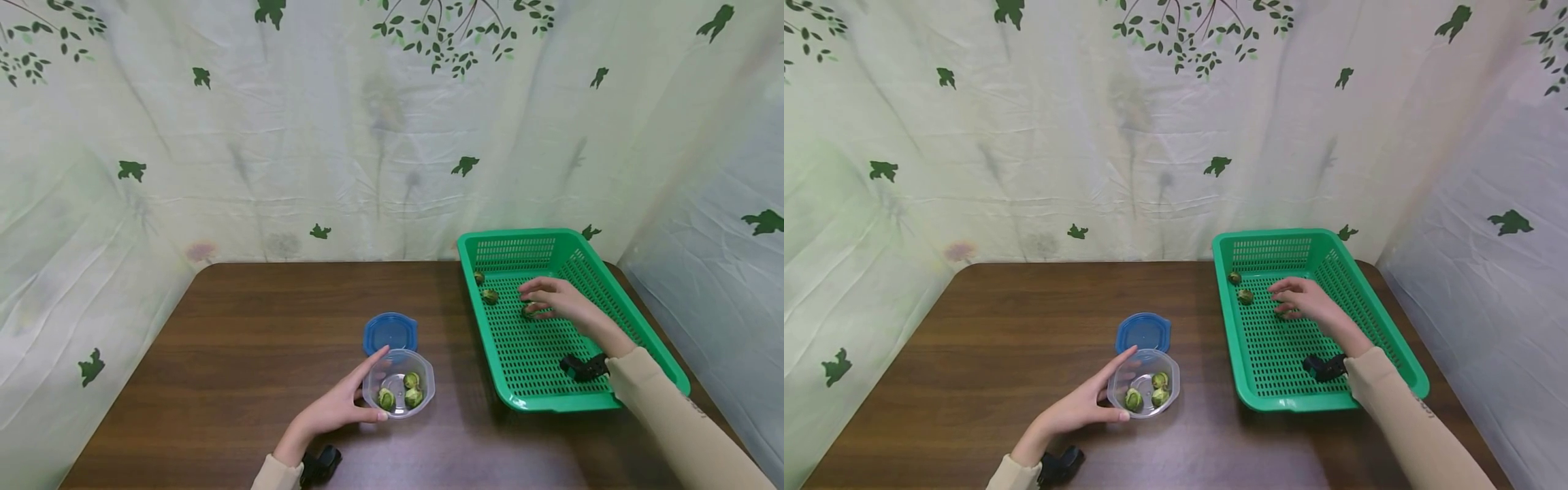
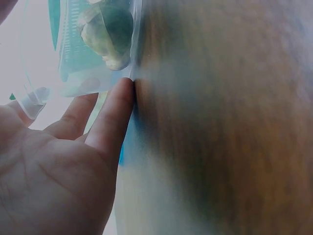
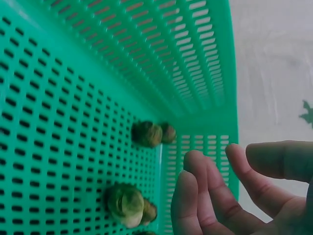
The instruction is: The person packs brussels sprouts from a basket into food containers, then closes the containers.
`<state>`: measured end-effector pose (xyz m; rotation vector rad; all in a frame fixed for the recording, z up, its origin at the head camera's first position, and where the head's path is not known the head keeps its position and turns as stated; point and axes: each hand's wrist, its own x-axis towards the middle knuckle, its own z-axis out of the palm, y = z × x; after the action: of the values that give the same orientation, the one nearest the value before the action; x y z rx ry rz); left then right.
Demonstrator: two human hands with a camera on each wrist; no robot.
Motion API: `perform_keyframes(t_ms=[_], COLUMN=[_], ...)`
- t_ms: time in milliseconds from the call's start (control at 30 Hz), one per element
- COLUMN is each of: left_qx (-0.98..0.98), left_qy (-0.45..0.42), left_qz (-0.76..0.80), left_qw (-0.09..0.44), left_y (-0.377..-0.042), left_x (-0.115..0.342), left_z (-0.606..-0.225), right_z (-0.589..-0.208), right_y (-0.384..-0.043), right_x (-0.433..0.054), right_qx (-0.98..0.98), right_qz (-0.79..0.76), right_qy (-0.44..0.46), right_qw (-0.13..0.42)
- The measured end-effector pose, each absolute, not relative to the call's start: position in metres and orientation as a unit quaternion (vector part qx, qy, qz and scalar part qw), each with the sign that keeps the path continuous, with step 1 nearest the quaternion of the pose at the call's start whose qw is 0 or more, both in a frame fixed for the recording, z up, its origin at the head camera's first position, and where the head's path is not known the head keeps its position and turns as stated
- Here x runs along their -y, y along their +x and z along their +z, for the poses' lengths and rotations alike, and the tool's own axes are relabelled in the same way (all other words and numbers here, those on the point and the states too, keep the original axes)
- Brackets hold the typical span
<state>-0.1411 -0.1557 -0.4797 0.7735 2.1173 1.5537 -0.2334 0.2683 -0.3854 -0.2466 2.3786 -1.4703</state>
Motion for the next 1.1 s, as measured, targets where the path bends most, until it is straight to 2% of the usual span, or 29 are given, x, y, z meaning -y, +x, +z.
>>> perform_keyframes(t_ms=[433, 1100], left_qx=[-0.76, -0.763], left_qy=[0.278, 0.274], left_qz=[0.552, 0.55], left_qw=[0.198, 0.198], left_y=[-0.141, -0.14], left_x=[0.156, 0.155], left_z=[-0.481, -0.482], right_z=[-0.394, -0.408], right_y=[-0.243, -0.256], right_x=[-0.285, -0.291], right_qx=[-0.843, -0.848], right_qz=[-0.494, -0.452], right_qy=[-0.073, -0.055], right_qw=[0.197, 0.272])
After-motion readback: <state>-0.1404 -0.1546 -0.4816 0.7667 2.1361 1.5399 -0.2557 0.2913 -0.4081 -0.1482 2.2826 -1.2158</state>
